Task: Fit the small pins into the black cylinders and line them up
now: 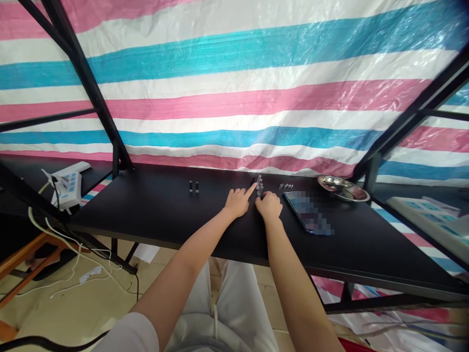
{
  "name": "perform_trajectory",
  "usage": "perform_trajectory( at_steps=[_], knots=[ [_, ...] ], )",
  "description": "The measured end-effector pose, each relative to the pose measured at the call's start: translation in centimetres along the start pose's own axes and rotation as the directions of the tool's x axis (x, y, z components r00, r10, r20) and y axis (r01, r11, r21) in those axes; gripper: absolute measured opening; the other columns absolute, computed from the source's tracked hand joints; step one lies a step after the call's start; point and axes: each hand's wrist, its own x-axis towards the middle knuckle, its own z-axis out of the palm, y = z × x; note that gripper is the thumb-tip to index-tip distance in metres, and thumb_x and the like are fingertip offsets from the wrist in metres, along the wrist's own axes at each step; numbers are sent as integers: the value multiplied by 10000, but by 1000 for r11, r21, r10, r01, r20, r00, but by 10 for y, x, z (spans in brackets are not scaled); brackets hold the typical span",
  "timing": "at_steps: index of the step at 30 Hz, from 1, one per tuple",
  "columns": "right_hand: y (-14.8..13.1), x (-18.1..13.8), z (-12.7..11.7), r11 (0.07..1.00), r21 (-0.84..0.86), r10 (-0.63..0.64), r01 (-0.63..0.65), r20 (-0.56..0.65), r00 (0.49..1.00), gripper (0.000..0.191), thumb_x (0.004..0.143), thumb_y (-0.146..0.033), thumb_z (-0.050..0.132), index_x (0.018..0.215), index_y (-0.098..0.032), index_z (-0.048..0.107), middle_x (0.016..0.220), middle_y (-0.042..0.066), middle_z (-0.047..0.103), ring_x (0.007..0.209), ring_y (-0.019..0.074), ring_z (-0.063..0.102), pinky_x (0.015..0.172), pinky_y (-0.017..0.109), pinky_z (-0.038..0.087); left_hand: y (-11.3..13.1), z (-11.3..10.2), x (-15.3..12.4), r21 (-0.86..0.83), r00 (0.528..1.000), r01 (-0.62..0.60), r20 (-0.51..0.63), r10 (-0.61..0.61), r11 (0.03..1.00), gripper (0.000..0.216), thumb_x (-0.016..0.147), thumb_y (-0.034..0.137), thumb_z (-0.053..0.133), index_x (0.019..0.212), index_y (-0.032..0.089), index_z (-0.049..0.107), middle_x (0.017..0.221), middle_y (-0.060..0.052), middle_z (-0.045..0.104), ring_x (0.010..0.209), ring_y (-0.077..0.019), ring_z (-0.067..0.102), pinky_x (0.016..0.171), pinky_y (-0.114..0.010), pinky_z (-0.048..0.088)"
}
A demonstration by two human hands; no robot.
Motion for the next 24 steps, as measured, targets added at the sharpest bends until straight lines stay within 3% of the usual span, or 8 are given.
perform_trajectory(
  at_steps=[5, 9, 13, 19, 21, 24],
  knots=[
    [2, 3, 4, 999, -21, -29, 29, 1, 1000, 331, 770, -277, 480, 1040, -113, 576, 1088, 161, 565, 1021, 297, 504, 805, 403, 379, 1, 6, 8, -1, 1000, 0, -28, 0, 1000, 454, 853, 160, 382, 1307, 158, 363, 1029, -89, 601, 918, -212, 524, 777, -343, 336],
    [4, 6, 7, 999, -13, -32, 32, -10, 999, 319, 780, -296, 475, 1029, -129, 585, 1072, 152, 566, 1012, 286, 502, 797, 395, 366, 0, 1, 7, -29, 996, 20, -83, -22, 999, 251, 894, 201, 355, 1026, 146, 562, 927, -74, 629, 883, -202, 531, 769, -339, 337],
    [4, 8, 9, 1000, -5, -23, 23, 2, 1000, 306, 789, -306, 475, 1022, -142, 589, 1061, 140, 569, 1005, 274, 508, 798, 387, 361, -11, -6, -3, -92, 992, -17, -129, 5, 996, 211, 893, 260, 400, 959, 165, 577, 905, -48, 639, 857, -183, 536, 753, -316, 341],
    [3, 10, 8, 1000, -9, -5, 5, 15, 1000, 293, 795, -311, 478, 1009, -149, 597, 1049, 132, 576, 994, 265, 516, 798, 378, 359, -48, -18, -33, -145, 970, -152, -210, 120, 978, 246, 897, 311, 394, 964, 171, 585, 907, -44, 647, 844, -169, 543, 752, -302, 361],
    [3, 10, 9, 1000, -7, 1, 0, 18, 1000, 288, 795, -311, 479, 1002, -153, 602, 1046, 128, 582, 988, 263, 520, 797, 377, 360, -58, -22, -43, -182, 966, -136, -245, 89, 974, 233, 888, 315, 417, 949, 173, 591, 905, -41, 652, 830, -164, 550, 751, -299, 371],
    [3, 11, 10, 1000, 1, 13, -13, 21, 1000, 283, 793, -313, 484, 998, -160, 606, 1043, 121, 592, 989, 262, 522, 803, 381, 360, -66, -26, -50, -288, 946, -3, -312, -90, 958, 187, 855, 313, 489, 929, 183, 601, 844, -25, 658, 782, -156, 559, 752, -302, 387]
  ],
)
